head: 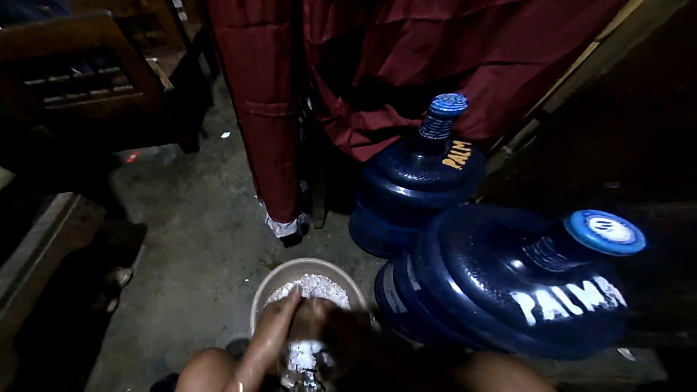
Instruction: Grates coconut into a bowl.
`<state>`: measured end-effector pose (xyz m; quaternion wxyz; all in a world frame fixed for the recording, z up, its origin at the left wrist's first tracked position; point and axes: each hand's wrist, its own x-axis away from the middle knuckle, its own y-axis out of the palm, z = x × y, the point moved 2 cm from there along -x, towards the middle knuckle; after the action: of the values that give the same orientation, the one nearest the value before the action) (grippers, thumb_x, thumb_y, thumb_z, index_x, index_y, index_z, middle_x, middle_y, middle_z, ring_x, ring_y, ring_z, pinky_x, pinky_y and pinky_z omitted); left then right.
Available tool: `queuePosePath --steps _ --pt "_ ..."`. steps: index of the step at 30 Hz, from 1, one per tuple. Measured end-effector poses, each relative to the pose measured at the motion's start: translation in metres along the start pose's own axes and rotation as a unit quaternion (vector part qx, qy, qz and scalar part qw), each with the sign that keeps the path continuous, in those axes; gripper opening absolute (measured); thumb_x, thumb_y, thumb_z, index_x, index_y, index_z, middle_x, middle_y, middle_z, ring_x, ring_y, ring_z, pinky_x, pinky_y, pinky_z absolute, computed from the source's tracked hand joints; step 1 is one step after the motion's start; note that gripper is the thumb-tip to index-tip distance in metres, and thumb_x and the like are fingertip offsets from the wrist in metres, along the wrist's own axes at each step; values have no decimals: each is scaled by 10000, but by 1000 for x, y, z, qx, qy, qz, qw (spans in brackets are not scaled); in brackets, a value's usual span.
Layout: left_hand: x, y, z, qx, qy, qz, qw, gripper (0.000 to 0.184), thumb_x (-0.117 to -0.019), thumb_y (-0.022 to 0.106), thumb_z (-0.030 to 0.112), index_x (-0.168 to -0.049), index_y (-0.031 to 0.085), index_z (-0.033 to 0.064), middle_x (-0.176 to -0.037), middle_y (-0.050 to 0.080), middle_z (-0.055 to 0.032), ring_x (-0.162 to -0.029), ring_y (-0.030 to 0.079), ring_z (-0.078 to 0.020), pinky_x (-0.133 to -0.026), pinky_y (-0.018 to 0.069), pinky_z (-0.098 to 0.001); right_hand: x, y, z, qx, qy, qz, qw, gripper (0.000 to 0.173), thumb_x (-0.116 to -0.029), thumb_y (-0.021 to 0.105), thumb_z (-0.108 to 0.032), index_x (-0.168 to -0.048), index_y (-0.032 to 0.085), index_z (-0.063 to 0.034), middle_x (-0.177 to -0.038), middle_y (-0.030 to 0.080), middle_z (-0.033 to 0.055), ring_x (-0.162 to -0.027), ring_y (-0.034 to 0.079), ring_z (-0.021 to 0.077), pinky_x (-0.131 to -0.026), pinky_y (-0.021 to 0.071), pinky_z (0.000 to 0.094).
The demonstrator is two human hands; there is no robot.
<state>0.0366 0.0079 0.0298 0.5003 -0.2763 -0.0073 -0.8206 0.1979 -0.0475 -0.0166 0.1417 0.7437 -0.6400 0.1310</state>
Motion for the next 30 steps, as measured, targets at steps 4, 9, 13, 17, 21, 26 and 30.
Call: queuePosePath --steps 4,9,13,17,21,26,30 --pt "-8 11 -47 -6 20 94 995 374 -1025 566 392 -850 764 127 -791 713 19 -764 680 -99 -756 574 -365 -1 26 48 2 -38 141 989 526 -1000 594 -322 -1408 579 9 -1349 651 157 -1246 622 198 -1089 495 382" --pt "-80 5 -60 -53 -113 24 992 552 -1036 520 529 -946 734 28 -972 710 -128 -956 671 -235 -899 528 -476 -53 2 40 35 104 79 991 514 -1085 451 -443 -1302 672 -32 -1313 671 168 -1248 622 250 -1084 472 467" --pt "-26 -2 -20 -12 -10 51 999 339 -1037 577 358 -894 744 99 -853 703 -7 -821 660 -107 -784 542 -353 -9 6 0 30 18 75 997 451 -1076 490 -323 -1378 602 -7 -1321 658 142 -1223 624 176 -1072 492 365" --pt "22 11 -42 9 122 124 985 241 -970 574 156 -1026 790 63 -1120 764 -52 -1097 704 -112 -989 572 -322 17 31 28 45 -85 139 986 468 -980 632 -236 -1392 605 -15 -1339 637 143 -1246 603 170 -1085 493 323" --pt "-38 10 -62 -8 -25 110 994 247 -1002 615 258 -917 779 93 -878 734 -23 -855 688 -126 -833 561 -394 -35 13 34 76 19 82 994 403 -1041 526 -285 -1299 670 -12 -1255 693 163 -1193 645 222 -1071 489 414" --pt "-36 0 -35 34 11 81 996 423 -1061 527 414 -908 742 84 -831 698 -40 -803 660 -139 -783 549 -375 -34 3 -6 29 42 71 996 411 -1068 546 -311 -1335 654 -17 -1268 691 167 -1185 654 222 -1066 492 426" --pt "23 13 -35 -10 180 105 978 357 -1021 568 336 -1104 776 58 -1170 749 -68 -1137 693 -139 -1010 568 -343 22 19 -4 92 -99 120 984 417 -1023 584 -232 -1324 642 51 -1311 663 202 -1245 618 235 -1099 470 382"
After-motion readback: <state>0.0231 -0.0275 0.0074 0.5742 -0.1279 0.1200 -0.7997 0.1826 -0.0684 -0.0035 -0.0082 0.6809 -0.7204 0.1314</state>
